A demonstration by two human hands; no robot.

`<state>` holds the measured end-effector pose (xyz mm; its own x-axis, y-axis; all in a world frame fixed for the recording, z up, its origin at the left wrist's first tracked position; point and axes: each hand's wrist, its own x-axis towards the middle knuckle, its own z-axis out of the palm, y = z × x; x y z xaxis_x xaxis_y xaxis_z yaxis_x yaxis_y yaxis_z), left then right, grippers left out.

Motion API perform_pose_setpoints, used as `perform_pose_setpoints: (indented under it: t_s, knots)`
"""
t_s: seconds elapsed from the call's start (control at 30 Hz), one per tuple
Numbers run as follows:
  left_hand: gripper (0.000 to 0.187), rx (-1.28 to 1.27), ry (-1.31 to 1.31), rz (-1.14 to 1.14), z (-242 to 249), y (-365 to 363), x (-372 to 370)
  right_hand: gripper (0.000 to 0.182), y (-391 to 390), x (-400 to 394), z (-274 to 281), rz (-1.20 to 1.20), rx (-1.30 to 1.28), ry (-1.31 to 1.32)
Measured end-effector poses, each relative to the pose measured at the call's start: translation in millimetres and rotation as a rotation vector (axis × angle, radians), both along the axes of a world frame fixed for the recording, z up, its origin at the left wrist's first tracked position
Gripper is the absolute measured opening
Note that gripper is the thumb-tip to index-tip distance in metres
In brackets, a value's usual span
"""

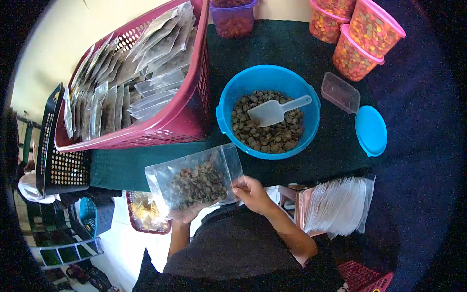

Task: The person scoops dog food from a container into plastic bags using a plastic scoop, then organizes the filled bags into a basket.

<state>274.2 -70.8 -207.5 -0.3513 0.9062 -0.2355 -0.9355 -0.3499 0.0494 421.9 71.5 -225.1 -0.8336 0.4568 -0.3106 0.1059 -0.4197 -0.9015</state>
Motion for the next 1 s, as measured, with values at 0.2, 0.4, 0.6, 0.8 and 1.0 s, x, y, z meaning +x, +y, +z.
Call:
perform_pose_setpoints:
  t_s: [0.2,0.4,0.6,0.8,1.0]
  knots:
    - [0.069,-0.137,0.308,0.055,-12,-2,22,0.012,40,8,7,0.254,-0.037,0.012]
    - [0.071,-0.032,0.059,0.185,-13,4,46,0.016,60,12,10,0.402,-0.215,0.017]
    - [0.077,0.011,-0.056,0.317,-11,0,63,0.014,56,14,-5,0.39,-0.177,0.039]
    - [0.084,0.028,-0.097,0.382,-8,-2,75,0.015,61,14,-3,0.505,-0.141,0.052]
    - [0.09,0.074,-0.129,0.414,-12,-4,81,0.021,73,12,6,0.597,-0.142,0.083]
